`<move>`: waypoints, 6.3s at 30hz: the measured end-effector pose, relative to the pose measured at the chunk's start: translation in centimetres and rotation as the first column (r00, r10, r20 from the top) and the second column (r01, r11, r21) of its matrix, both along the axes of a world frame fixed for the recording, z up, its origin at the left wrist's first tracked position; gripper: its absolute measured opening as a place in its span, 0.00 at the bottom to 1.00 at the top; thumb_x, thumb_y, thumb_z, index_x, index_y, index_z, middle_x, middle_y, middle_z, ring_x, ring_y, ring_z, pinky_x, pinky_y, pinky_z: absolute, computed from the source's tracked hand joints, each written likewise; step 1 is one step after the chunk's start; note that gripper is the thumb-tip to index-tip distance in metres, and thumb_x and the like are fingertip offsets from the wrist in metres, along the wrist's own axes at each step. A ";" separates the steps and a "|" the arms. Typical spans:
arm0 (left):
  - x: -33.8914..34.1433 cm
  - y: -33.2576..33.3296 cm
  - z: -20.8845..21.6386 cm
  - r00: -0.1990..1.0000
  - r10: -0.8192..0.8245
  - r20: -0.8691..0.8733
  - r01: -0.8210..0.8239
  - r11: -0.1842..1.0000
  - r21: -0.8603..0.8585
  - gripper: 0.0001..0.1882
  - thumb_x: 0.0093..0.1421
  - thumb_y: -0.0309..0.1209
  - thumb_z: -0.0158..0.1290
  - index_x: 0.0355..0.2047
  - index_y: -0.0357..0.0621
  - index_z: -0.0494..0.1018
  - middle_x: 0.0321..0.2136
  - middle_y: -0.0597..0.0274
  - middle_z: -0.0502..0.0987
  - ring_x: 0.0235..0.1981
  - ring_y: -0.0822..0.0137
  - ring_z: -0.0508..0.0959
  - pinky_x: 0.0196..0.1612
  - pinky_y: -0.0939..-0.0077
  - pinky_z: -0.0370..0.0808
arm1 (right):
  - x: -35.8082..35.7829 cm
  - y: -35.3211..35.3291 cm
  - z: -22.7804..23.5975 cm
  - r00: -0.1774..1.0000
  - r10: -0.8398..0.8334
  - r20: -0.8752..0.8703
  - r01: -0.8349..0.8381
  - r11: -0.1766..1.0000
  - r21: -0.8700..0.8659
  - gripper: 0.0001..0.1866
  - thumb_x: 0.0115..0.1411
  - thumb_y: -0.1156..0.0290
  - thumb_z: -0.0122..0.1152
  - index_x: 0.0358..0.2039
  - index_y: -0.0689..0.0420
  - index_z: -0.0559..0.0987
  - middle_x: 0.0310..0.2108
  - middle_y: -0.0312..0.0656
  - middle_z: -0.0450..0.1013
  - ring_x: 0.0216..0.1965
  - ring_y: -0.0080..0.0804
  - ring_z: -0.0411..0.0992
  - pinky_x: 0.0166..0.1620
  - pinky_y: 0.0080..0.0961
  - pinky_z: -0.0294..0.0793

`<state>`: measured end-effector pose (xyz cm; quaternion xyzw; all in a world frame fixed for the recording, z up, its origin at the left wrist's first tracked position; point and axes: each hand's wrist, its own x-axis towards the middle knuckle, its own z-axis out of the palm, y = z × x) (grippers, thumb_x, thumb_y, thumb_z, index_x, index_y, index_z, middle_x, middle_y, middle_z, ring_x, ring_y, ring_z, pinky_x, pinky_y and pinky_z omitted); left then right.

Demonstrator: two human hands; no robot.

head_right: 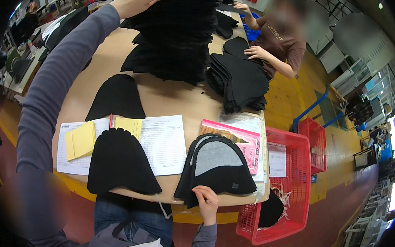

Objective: The person inspects black caps with white panels at a workbench, turning them over and checking seams and drawstrings. They write on a yellow notepad and a ledger, then place inspected caps into a red basket.

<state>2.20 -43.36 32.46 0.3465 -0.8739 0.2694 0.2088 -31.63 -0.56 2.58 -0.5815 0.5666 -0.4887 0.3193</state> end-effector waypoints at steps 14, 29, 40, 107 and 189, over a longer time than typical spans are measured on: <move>-1.3 3.3 0.1 0.986 0.156 0.061 -0.156 0.988 0.006 0.23 0.62 0.27 0.50 0.58 0.57 0.68 0.57 0.57 0.71 0.50 0.52 0.76 0.52 0.58 0.74 | 0.2 -0.9 1.4 0.996 -0.062 -0.068 0.063 0.998 0.016 0.04 0.57 0.80 0.61 0.28 0.66 0.83 0.28 0.44 0.79 0.31 0.31 0.78 0.35 0.23 0.75; 0.0 36.4 -20.1 0.779 0.346 -0.522 0.410 0.348 0.843 0.10 0.63 0.27 0.54 0.44 0.37 0.77 0.39 0.50 0.82 0.40 0.54 0.82 0.44 0.69 0.78 | -3.2 -24.6 8.1 0.803 -0.308 -0.511 0.057 0.892 -0.448 0.16 0.57 0.66 0.66 0.45 0.58 0.79 0.44 0.46 0.75 0.47 0.47 0.73 0.51 0.35 0.71; -3.3 43.2 -28.5 0.727 0.398 -0.560 0.231 0.626 0.745 0.10 0.58 0.25 0.55 0.40 0.46 0.78 0.49 0.64 0.78 0.52 0.63 0.75 0.59 0.58 0.66 | -8.7 -33.8 4.6 0.661 -0.299 -0.688 0.072 0.938 -0.339 0.17 0.63 0.59 0.58 0.48 0.53 0.79 0.46 0.52 0.75 0.46 0.53 0.74 0.48 0.42 0.74; 1.0 44.0 -26.4 -0.365 0.919 -0.152 0.924 0.336 -0.184 0.42 0.68 0.63 0.32 0.64 0.38 0.60 0.62 0.49 0.67 0.60 0.55 0.70 0.62 0.58 0.68 | 14.0 0.4 8.2 0.960 0.245 0.135 -0.259 0.960 0.103 0.19 0.49 0.82 0.69 0.43 0.67 0.78 0.32 0.40 0.76 0.31 0.22 0.69 0.38 0.19 0.70; 10.2 45.0 -26.4 0.221 0.913 -0.343 0.246 0.288 0.926 0.30 0.59 0.44 0.61 0.52 0.30 0.71 0.41 0.43 0.80 0.43 0.58 0.81 0.47 0.70 0.76 | 13.9 -4.3 2.1 0.889 0.297 -0.349 -0.176 0.924 0.339 0.21 0.62 0.64 0.63 0.48 0.68 0.74 0.40 0.49 0.70 0.42 0.42 0.71 0.46 0.32 0.70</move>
